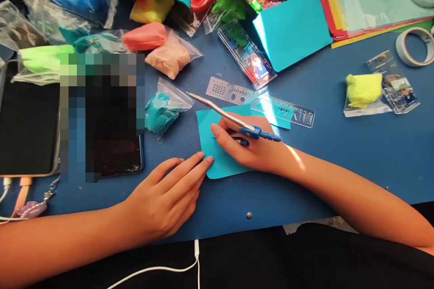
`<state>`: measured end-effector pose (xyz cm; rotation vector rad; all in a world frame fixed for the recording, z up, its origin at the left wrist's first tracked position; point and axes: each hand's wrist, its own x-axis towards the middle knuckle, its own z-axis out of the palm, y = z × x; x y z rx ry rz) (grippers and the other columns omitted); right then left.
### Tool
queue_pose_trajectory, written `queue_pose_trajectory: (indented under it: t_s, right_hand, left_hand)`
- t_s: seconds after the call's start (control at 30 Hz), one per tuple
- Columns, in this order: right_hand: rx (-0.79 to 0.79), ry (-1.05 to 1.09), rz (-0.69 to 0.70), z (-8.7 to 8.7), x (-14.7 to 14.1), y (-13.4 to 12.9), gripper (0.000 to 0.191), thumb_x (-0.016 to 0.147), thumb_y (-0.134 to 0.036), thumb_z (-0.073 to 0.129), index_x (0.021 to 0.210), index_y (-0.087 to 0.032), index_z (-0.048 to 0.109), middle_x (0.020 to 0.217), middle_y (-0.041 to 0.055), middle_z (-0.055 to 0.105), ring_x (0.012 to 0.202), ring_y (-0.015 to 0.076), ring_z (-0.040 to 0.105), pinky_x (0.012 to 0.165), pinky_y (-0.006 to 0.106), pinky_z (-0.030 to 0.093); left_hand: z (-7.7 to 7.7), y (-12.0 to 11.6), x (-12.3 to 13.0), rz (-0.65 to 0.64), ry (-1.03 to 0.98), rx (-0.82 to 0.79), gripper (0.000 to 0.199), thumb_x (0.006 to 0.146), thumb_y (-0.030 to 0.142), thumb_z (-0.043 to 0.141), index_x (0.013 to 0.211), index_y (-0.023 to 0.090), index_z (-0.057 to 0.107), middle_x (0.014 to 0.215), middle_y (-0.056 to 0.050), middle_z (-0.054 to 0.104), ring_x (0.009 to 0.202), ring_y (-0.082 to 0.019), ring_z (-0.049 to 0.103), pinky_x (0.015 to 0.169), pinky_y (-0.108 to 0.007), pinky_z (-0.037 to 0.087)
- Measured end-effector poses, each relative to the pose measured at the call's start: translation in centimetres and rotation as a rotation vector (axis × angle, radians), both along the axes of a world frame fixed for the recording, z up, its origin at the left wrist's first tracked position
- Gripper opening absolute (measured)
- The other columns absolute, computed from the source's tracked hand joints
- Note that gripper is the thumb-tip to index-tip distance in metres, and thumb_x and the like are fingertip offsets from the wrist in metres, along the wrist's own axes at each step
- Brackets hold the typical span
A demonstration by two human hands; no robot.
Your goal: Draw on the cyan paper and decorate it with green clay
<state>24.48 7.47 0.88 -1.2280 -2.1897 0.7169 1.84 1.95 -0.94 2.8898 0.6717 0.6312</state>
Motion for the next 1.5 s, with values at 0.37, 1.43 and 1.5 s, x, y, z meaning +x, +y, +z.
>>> queue_pose_trajectory:
  t_s: [0.37,1.43,1.5]
  right_hand:
    - [0.009,-0.004,-0.006,0.11,-0.09,0.07,0.031,0.099,-0.023,0.049,0.068,-0.023,0.049,0.058,-0.0021,0.057,0.048,0.0089,0.051,0.047,0.025,0.042]
    - [-0.048,-0.036,-0.036,0.54,-0.29,0.14,0.024,0.096,-0.025,0.054,0.073,-0.023,0.056,0.06,-0.0034,0.061,0.048,0.0094,0.055,0.047,0.023,0.044]
    - [-0.051,-0.011,-0.071,0.35,-0.49,0.13,0.015,0.093,-0.023,0.06,0.078,-0.022,0.059,0.063,-0.0033,0.064,0.05,0.0099,0.057,0.047,0.022,0.045]
  left_hand:
    - [0.46,-0.1,-0.1,0.01,0.039,-0.043,0.026,0.093,0.011,0.047,0.106,0.006,0.069,0.127,-0.015,0.067,0.121,-0.028,0.061,0.093,-0.039,0.046]
    - [0.23,-0.15,-0.01,0.001,0.006,-0.043,0.026,0.092,0.009,0.047,0.105,0.003,0.069,0.125,-0.017,0.068,0.12,-0.031,0.062,0.091,-0.041,0.046]
    - [0.24,-0.14,0.0,0.003,0.011,-0.042,0.026,0.092,0.009,0.047,0.106,0.004,0.069,0.125,-0.017,0.068,0.12,-0.03,0.062,0.091,-0.041,0.046]
